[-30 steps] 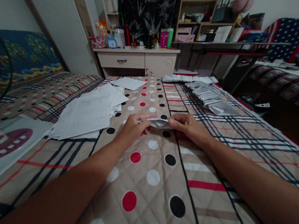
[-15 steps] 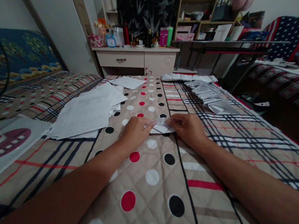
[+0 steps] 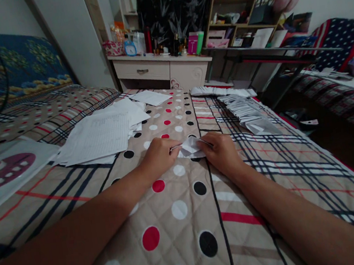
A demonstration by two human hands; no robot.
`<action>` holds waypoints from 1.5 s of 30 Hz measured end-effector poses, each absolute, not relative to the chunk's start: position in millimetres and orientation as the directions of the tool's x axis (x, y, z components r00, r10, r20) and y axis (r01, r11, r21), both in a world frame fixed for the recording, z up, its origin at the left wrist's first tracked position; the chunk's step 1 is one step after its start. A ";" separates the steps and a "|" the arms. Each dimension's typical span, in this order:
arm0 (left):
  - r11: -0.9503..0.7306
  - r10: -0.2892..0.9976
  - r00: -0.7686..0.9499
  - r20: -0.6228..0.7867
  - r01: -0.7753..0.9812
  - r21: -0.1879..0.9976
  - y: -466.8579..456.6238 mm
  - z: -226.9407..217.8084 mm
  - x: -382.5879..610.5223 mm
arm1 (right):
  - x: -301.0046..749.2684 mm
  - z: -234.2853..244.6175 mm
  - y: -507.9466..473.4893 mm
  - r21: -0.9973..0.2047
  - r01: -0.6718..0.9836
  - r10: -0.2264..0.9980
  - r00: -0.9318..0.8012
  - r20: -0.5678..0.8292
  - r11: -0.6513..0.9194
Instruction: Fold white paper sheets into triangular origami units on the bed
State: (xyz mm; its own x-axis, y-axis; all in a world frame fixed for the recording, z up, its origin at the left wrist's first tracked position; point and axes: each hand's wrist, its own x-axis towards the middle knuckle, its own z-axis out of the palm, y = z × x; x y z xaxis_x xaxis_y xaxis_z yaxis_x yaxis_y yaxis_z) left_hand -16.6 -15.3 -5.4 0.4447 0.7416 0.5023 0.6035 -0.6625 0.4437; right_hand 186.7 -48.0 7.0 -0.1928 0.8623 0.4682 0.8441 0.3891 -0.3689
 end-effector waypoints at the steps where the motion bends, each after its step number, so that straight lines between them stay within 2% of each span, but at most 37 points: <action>1: -0.679 0.725 0.453 0.519 0.592 0.433 -16.1 -5.7 -15.6 | 184.8 7.3 -49.2 -0.347 0.849 0.858 -0.212 0.469 0.399; 4: -0.700 0.704 0.470 0.533 0.587 0.406 -19.4 -4.9 -13.4 | 180.8 7.8 -52.7 -0.287 0.863 0.852 -0.258 0.455 0.415; 7: -0.642 0.751 0.446 0.486 0.664 0.383 -24.8 -0.5 -12.0 | 179.2 8.0 -54.5 -0.237 0.878 0.855 -0.289 0.430 0.416; 12: -0.557 0.814 0.430 0.391 0.768 0.315 -30.5 4.2 -12.8 | 181.0 9.1 -55.0 -0.244 0.906 0.879 -0.223 0.422 0.347; 16: -0.570 0.815 0.438 0.379 0.721 0.393 -26.9 0.5 -16.6 | 187.3 12.1 -56.8 -0.140 0.958 0.881 -0.163 0.444 0.248; 20: -0.537 0.844 0.429 0.323 0.673 0.509 -23.0 -2.1 -19.4 | 208.0 18.9 -62.8 -0.075 0.989 0.917 -0.088 0.389 0.127; 25: -0.506 0.862 0.430 0.269 0.702 0.501 -25.4 2.7 -17.4 | 272.7 27.3 -75.6 -0.023 0.994 0.850 -0.078 0.521 0.106; 29: -0.483 0.875 0.419 0.242 0.724 0.492 -26.0 5.2 -15.0 | 332.2 26.6 -75.1 -0.015 0.994 0.782 0.093 0.616 -0.107; 33: -0.480 0.877 0.420 0.234 0.728 0.489 -23.8 1.6 -16.0 | 365.4 20.8 -65.3 0.054 0.983 0.776 0.102 0.622 -0.173; 41: -0.499 0.866 0.444 0.232 0.725 0.474 -24.0 0.3 -16.2 | 366.8 15.2 -47.0 0.175 0.956 0.859 0.122 0.496 -0.237; 45: -0.479 0.877 0.423 0.227 0.738 0.475 -24.8 1.2 -14.8 | 365.1 14.7 -35.7 0.183 0.944 0.883 0.172 0.436 -0.274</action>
State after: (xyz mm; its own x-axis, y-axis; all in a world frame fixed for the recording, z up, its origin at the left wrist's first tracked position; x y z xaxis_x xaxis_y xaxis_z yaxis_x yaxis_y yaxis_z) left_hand -14.8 -24.8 1.2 0.4229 0.8774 0.2266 0.7383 -0.4786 0.4752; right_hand 365.1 -35.7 14.7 0.1721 0.8834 0.4358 0.9440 -0.2743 0.1834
